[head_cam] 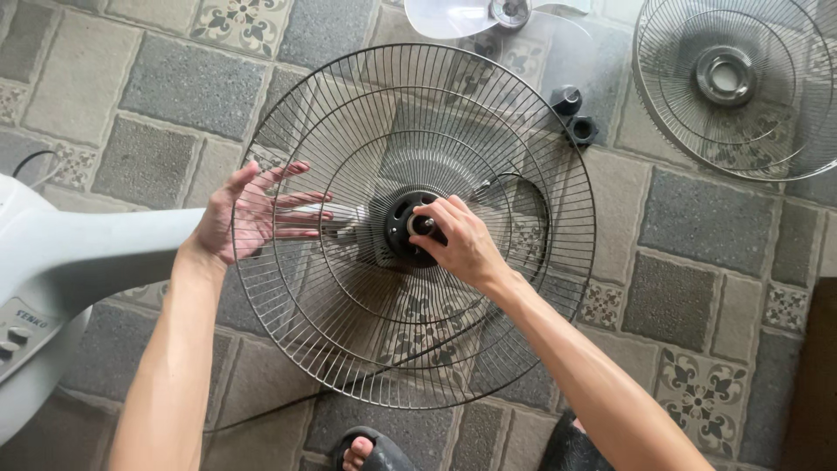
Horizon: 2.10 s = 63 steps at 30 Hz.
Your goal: The person removes the front protective cage of a standing fan by unscrewing a central nut. Then, using a screwdriver, they loosen and remove several screws from the motor housing to detach it from the fan stand.
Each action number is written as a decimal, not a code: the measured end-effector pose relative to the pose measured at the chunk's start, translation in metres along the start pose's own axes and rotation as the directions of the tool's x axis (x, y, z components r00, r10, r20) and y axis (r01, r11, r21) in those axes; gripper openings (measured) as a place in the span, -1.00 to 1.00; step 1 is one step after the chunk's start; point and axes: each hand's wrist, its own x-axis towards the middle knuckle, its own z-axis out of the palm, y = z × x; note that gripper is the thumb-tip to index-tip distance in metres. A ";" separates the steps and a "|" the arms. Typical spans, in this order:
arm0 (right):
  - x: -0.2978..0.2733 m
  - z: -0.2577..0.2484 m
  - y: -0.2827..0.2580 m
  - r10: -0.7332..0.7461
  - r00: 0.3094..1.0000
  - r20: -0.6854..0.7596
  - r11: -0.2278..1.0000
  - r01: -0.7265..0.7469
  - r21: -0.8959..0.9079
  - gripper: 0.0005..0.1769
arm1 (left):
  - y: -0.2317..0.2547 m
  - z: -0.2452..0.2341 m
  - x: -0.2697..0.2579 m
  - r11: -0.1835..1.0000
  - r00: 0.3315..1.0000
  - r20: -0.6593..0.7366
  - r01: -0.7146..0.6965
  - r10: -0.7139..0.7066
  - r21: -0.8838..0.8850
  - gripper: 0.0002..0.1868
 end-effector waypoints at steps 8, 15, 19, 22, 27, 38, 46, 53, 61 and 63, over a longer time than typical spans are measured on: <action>-0.002 -0.007 -0.009 0.003 0.999 -0.037 0.998 -0.006 -0.061 -0.49 | 0.004 -0.001 0.000 0.999 0.999 -0.037 0.034 -0.035 -0.012 -0.06; -0.014 0.005 -0.029 0.183 0.968 -0.172 0.980 -0.193 -0.045 -0.40 | 0.010 0.012 -0.006 0.996 0.997 -0.048 0.056 -0.053 0.073 -0.17; -0.011 0.022 -0.025 0.265 0.947 -0.184 0.963 -0.268 0.012 -0.49 | 0.012 0.014 -0.014 0.997 0.997 0.021 0.073 -0.073 0.023 -0.20; -0.015 0.025 -0.017 0.248 0.950 -0.190 0.969 -0.245 0.043 -0.51 | 0.014 0.014 -0.013 0.991 0.994 -0.071 0.086 -0.079 0.103 -0.21; -0.010 0.021 -0.023 0.277 0.948 -0.158 0.961 -0.274 0.040 -0.50 | 0.010 0.016 -0.014 0.996 0.997 -0.038 0.069 -0.068 0.050 -0.22; -0.126 -0.079 -0.006 0.581 0.490 -0.649 0.788 -0.539 0.299 -0.51 | 0.032 0.068 -0.015 0.039 0.658 -0.013 -0.025 0.753 0.999 -0.38; -0.169 -0.020 0.021 0.784 0.551 0.286 -0.481 0.248 0.841 0.05 | -0.054 0.146 0.062 -0.239 0.849 0.283 -0.191 0.447 0.952 -0.24; -0.140 0.011 0.012 0.539 0.789 0.294 -0.681 0.204 0.703 0.11 | -0.074 0.135 0.076 -0.172 0.886 0.219 -0.161 0.408 0.972 -0.53; -0.129 0.017 0.008 0.513 0.807 0.291 -0.652 0.145 0.745 0.19 | -0.084 0.129 0.075 -0.153 0.849 0.264 -0.217 0.458 0.964 -0.56; -0.130 0.016 0.005 0.510 0.811 0.287 -0.648 0.142 0.748 0.17 | -0.084 0.128 0.072 -0.127 0.841 0.268 -0.236 0.471 0.963 -0.56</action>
